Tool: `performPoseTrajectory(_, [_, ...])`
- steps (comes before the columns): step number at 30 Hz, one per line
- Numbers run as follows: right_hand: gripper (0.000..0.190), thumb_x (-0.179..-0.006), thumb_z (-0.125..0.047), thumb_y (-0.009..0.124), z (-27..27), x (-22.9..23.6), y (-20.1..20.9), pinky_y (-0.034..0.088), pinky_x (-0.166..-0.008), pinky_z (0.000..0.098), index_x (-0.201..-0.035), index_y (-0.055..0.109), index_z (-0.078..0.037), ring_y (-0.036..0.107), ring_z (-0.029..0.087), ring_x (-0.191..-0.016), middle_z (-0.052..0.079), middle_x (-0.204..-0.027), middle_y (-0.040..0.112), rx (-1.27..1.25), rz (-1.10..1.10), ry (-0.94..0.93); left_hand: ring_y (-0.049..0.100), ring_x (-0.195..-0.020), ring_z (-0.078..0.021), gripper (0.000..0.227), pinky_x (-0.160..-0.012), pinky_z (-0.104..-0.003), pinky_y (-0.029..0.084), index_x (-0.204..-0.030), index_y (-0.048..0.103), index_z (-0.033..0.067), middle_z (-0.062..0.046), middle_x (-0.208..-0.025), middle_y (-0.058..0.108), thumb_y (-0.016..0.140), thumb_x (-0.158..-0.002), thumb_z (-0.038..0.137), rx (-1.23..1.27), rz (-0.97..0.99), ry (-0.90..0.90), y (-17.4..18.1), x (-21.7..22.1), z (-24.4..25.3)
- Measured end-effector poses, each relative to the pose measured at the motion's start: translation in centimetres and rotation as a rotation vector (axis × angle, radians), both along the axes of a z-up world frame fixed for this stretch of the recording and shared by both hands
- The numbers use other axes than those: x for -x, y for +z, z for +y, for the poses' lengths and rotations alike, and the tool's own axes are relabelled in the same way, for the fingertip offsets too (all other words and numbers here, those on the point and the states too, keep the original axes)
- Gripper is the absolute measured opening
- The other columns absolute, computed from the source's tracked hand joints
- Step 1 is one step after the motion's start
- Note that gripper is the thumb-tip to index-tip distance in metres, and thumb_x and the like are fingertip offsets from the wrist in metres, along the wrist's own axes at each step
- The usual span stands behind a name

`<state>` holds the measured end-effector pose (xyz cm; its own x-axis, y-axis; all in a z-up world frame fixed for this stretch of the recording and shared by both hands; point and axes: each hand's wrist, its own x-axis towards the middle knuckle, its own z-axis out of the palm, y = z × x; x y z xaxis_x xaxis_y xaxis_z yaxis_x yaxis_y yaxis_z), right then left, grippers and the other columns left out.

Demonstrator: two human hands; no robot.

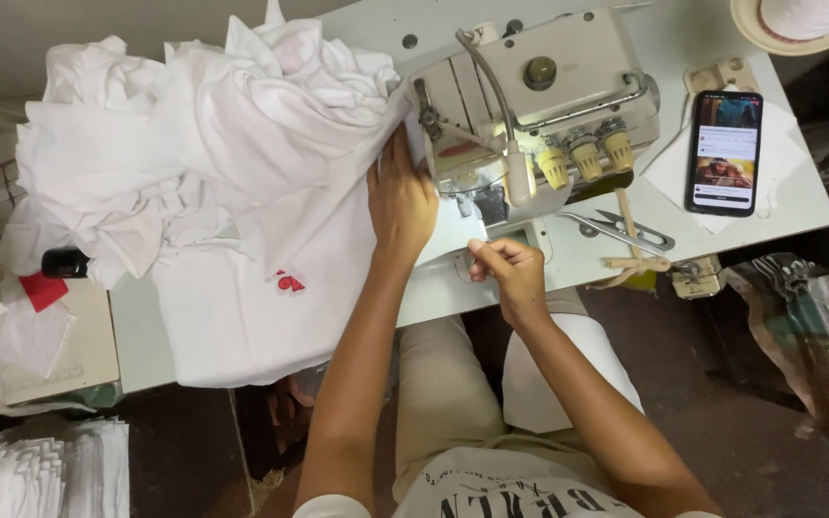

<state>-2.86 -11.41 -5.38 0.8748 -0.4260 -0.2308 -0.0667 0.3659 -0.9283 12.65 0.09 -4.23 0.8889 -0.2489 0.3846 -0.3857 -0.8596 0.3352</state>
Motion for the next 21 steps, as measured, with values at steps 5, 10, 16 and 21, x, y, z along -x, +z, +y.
performPoseTrajectory(5, [0.019,-0.092,-0.011,0.078,-0.2,0.4,0.4,0.053,-0.049,0.0264,-0.079,0.074,0.002,0.063,0.016,-0.048,0.014,-0.056,0.064,0.032,0.046,0.008,0.059,-0.132,-0.0308,0.059,-0.109,-0.048,0.043,-0.153,0.039,0.004,-0.017,-0.141,0.06,0.055,-0.102,0.027,0.022,-0.03,0.107,0.0,-2.7,1.1])
performPoseTrajectory(10, [0.019,-0.092,-0.011,0.077,-1.3,2.7,0.8,0.051,-0.049,0.0262,-0.079,0.073,0.002,0.061,0.016,-0.047,0.015,-0.056,0.064,0.056,0.084,-0.008,0.068,-0.117,-0.0316,0.045,-0.102,-0.042,0.05,-0.145,0.051,0.0041,-0.017,-0.124,0.069,0.055,-0.103,0.021,0.093,-0.091,0.102,-0.3,-1.6,4.9])
performPoseTrajectory(16, [0.018,-0.094,-0.013,0.077,-3.5,5.7,0.2,0.052,-0.054,0.0264,-0.083,0.074,0.001,0.063,0.018,-0.05,0.017,-0.06,0.066,0.105,0.203,0.019,0.067,-0.067,-0.018,0.085,-0.065,-0.027,0.061,-0.149,0.036,0.0249,0.002,-0.152,0.042,0.09,-0.084,0.021,0.706,0.08,0.447,1.2,2.6,12.8])
performPoseTrajectory(21, [0.017,-0.093,-0.013,0.077,-4.2,7.2,0.2,0.055,-0.059,0.0299,-0.082,0.073,0.0,0.067,0.021,-0.056,0.017,-0.063,0.067,0.125,0.26,0.084,0.063,-0.048,-0.0186,0.067,-0.05,-0.032,0.049,-0.14,0.05,-0.0134,-0.013,-0.062,0.063,0.082,-0.089,0.017,0.759,0.534,0.27,-4.8,-0.4,19.7])
